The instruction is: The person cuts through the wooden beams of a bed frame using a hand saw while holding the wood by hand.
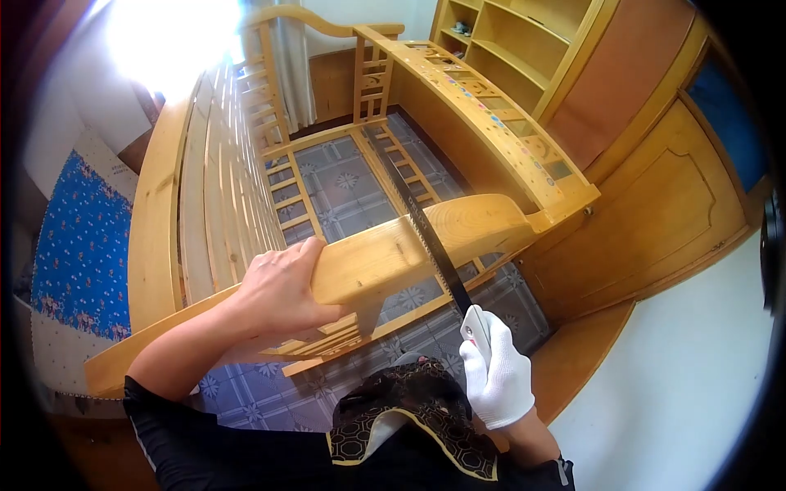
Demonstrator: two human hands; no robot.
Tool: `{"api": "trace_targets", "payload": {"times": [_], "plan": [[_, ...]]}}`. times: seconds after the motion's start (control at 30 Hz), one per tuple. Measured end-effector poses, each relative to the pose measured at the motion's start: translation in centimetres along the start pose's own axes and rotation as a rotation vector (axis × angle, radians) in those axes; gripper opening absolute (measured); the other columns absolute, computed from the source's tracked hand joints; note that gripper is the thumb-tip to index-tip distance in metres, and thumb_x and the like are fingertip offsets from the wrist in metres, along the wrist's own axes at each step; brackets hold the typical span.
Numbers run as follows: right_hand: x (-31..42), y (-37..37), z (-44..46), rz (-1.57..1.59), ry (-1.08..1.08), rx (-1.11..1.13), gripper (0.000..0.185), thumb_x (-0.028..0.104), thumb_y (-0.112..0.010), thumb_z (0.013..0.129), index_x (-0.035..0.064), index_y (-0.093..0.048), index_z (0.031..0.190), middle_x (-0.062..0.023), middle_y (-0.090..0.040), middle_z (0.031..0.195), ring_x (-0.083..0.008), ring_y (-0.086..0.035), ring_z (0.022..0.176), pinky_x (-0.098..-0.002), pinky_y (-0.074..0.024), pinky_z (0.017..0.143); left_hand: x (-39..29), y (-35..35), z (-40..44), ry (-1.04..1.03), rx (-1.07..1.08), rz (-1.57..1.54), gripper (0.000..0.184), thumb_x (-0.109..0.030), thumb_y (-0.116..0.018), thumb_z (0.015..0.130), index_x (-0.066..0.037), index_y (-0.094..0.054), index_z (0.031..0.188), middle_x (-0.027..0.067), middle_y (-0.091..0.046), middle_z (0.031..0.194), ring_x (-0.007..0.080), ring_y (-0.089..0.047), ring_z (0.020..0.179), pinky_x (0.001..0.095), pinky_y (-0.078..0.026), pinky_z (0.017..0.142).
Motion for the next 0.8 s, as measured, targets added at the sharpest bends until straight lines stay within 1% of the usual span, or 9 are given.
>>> {"api": "trace_targets", "payload": {"times": [0.07, 0.3, 0.4, 0.47, 0.5, 0.57, 0.67, 0.7, 0.8], "plan": [[0.0, 0.0, -0.1, -0.007, -0.007, 0.008, 0.043, 0.013, -0.062, 0.093, -0.0033, -0.049, 0.13, -0.023, -0.069, 0.103, -0.0345, -0.072, 0.084, -0.0376, -0.0591, 0.072, 0.0, 0.0, -0.1, 0.011, 0.0, 0.027, 0.081, -0.048, -0.076, 0.064, 0.005, -0.052, 0.121, 0.0242, -0.065, 0.098, 0.0376, -0.064, 0.094, 0.0432, -0.046, 0.086], [0.9, 0.8, 0.0, -0.117, 0.033, 0.003, 0.043, 0.013, -0.064, 0.091, -0.0034, -0.052, 0.128, -0.0215, -0.069, 0.097, -0.035, -0.071, 0.077, -0.0378, -0.0585, 0.065, -0.1, 0.1, -0.1, 0.031, 0.016, 0.021, 0.083, -0.048, -0.077, 0.063, 0.004, -0.052, 0.123, 0.0241, -0.066, 0.098, 0.0368, -0.065, 0.093, 0.0439, -0.048, 0.085], [1.2, 0.7, 0.5, -0.139, 0.045, -0.005, 0.043, 0.014, -0.064, 0.091, -0.002, -0.052, 0.128, -0.0205, -0.069, 0.093, -0.0349, -0.07, 0.071, -0.0387, -0.0575, 0.061, 0.1, -0.1, 0.1, 0.001, -0.004, 0.023, 0.08, -0.047, -0.077, 0.063, 0.004, -0.053, 0.12, 0.024, -0.066, 0.096, 0.037, -0.066, 0.093, 0.0442, -0.049, 0.085], [1.8, 0.7, 1.8, -0.169, 0.013, 0.055, 0.041, 0.014, -0.063, 0.091, -0.0003, -0.053, 0.129, -0.0199, -0.068, 0.088, -0.0352, -0.068, 0.068, -0.0397, -0.0562, 0.058, 0.2, -0.4, 0.0, -0.059, -0.071, 0.05, 0.061, -0.044, -0.074, 0.066, 0.002, -0.054, 0.101, 0.0217, -0.066, 0.088, 0.0367, -0.066, 0.081, 0.0446, -0.051, 0.075], [1.6, 0.3, 2.5, -0.203, 0.036, 0.059, 0.041, 0.015, -0.062, 0.092, 0.0005, -0.052, 0.129, -0.0187, -0.067, 0.087, -0.0352, -0.067, 0.067, -0.0407, -0.0552, 0.056, 0.1, -0.3, 0.0, -0.062, -0.066, 0.05, 0.061, -0.044, -0.074, 0.066, 0.002, -0.054, 0.101, 0.0217, -0.066, 0.088, 0.0367, -0.066, 0.081, 0.0446, -0.051, 0.075], [1.2, 0.1, 2.3, -0.156, 0.029, 0.064, 0.042, 0.014, -0.062, 0.092, 0.0004, -0.051, 0.13, -0.0192, -0.067, 0.089, -0.0347, -0.068, 0.07, -0.0404, -0.0558, 0.057, -0.1, 0.1, 0.0, 0.01, 0.002, 0.013, 0.074, -0.047, -0.078, 0.063, 0.003, -0.055, 0.114, 0.0227, -0.067, 0.092, 0.0368, -0.067, 0.089, 0.044, -0.05, 0.083], [1.3, 1.0, 0.7, -0.099, 0.043, 0.039, 0.041, 0.011, -0.062, 0.092, -0.001, -0.051, 0.129, -0.0213, -0.068, 0.093, -0.0332, -0.071, 0.075, -0.038, -0.0576, 0.061, 0.2, -0.1, 0.1, -0.023, -0.011, 0.036, 0.073, -0.046, -0.078, 0.064, 0.002, -0.055, 0.113, 0.0224, -0.067, 0.092, 0.0361, -0.067, 0.088, 0.0439, -0.05, 0.082], [1.5, 1.4, 0.1, -0.07, -0.101, 0.091, 0.041, 0.011, -0.059, 0.093, -0.0023, -0.05, 0.13, -0.0248, -0.069, 0.097, -0.0395, -0.071, 0.086, -0.0401, -0.0582, 0.073, 0.1, 0.0, 0.2, -0.021, -0.012, 0.03, 0.073, -0.046, -0.078, 0.064, 0.002, -0.055, 0.113, 0.0224, -0.067, 0.092, 0.0361, -0.067, 0.088, 0.0439, -0.05, 0.082], [1.0, 1.0, 0.3, -0.028, -0.053, 0.027, 0.04, 0.012, -0.059, 0.093, -0.0033, -0.05, 0.129, -0.0245, -0.069, 0.096, -0.0387, -0.071, 0.085, -0.0386, -0.0582, 0.073, -0.1, 0.0, 0.1, 0.018, 0.023, 0.04, 0.074, -0.046, -0.078, 0.064, 0.002, -0.055, 0.115, 0.0219, -0.067, 0.092, 0.0357, -0.067, 0.089, 0.0438, -0.05, 0.083]]}}
Point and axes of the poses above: each hand's wrist, its own z-axis towards the middle knuckle, its own y-axis out of the back of the hand, x = y × z, the point moved 1 cm from there along z, towards the middle knuckle
